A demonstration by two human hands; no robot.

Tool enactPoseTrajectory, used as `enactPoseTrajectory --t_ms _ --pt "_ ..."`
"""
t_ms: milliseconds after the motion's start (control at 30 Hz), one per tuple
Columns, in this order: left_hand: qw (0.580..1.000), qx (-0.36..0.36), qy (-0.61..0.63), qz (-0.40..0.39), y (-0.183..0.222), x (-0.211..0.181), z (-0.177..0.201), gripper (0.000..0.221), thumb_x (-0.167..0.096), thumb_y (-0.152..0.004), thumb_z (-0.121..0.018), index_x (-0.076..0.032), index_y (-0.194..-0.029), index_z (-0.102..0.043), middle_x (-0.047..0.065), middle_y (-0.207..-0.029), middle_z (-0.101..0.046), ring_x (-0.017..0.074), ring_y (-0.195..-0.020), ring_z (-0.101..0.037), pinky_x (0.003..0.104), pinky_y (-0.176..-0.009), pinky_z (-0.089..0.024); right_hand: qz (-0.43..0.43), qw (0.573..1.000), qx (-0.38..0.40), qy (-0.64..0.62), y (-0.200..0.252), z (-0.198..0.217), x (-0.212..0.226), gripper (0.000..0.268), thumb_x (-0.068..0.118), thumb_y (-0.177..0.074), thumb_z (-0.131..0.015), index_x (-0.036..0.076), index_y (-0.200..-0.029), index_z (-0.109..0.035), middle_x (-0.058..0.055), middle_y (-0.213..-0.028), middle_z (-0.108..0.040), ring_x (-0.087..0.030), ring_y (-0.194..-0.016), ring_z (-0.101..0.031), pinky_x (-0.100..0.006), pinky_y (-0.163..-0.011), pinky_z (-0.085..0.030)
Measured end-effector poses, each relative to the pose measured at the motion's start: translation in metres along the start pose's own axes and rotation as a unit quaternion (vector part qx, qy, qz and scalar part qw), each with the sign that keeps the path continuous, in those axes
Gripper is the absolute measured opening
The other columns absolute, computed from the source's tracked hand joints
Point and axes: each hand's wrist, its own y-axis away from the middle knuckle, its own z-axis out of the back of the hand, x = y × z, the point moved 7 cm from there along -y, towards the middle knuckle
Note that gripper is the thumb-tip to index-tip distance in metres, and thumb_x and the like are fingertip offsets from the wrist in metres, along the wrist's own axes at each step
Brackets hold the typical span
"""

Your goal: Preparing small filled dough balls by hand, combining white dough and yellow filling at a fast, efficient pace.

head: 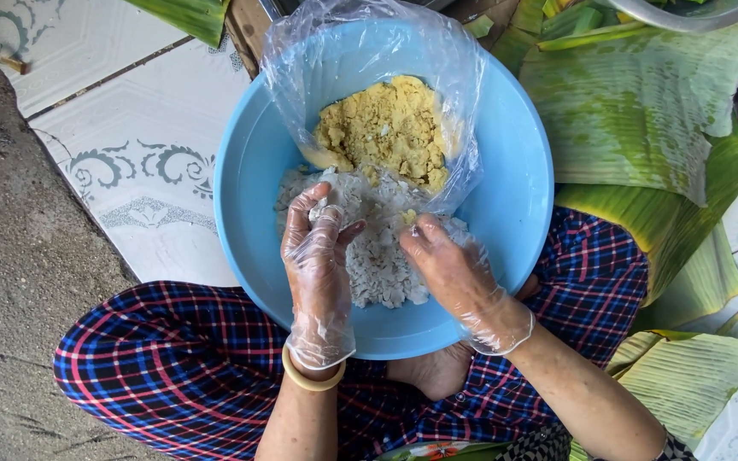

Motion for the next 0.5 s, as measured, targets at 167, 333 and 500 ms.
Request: enactPoseTrajectory --t_ms 167,333,500 --pt "1.0 0.005 -0.004 0.0 0.0 0.002 0.001 0.031 0.0 -0.089 -0.059 -0.003 -0.12 -0.065 0.008 -0.095 -0.058 0.0137 -0.084 -0.058 0.033 -0.078 -0.06 -0.016 0.997 -0.03 -0.072 0.001 0.018 0.003 0.014 0.008 -0.09 -0.074 0.012 -0.103 -0.072 -0.011 -0.109 -0.064 -0.024 -0.08 -0.076 -0.032 -0.064 -0.064" --pt "1.0 0.004 -0.004 0.001 -0.002 0.004 0.002 0.031 0.0 -0.089 -0.059 -0.004 -0.119 -0.065 0.008 -0.097 -0.058 0.0137 -0.085 -0.058 0.034 -0.079 -0.06 -0.019 0.989 -0.043 -0.141 -0.001 0.02 -0.006 0.007 0.005 -0.09 -0.072 0.009 -0.095 -0.069 -0.01 -0.11 -0.06 -0.026 -0.093 -0.07 -0.033 -0.069 -0.062" --pt "1.0 0.003 -0.004 0.007 -0.005 0.007 0.006 0.031 -0.001 -0.089 -0.06 -0.005 -0.119 -0.065 0.009 -0.099 -0.061 0.0141 -0.087 -0.059 0.033 -0.08 -0.059 -0.013 0.935 -0.152 -0.32 0.016 0.043 -0.041 0.013 0.001 -0.083 -0.077 0.01 -0.091 -0.071 -0.007 -0.1 -0.062 -0.023 -0.094 -0.068 -0.028 -0.062 -0.054"
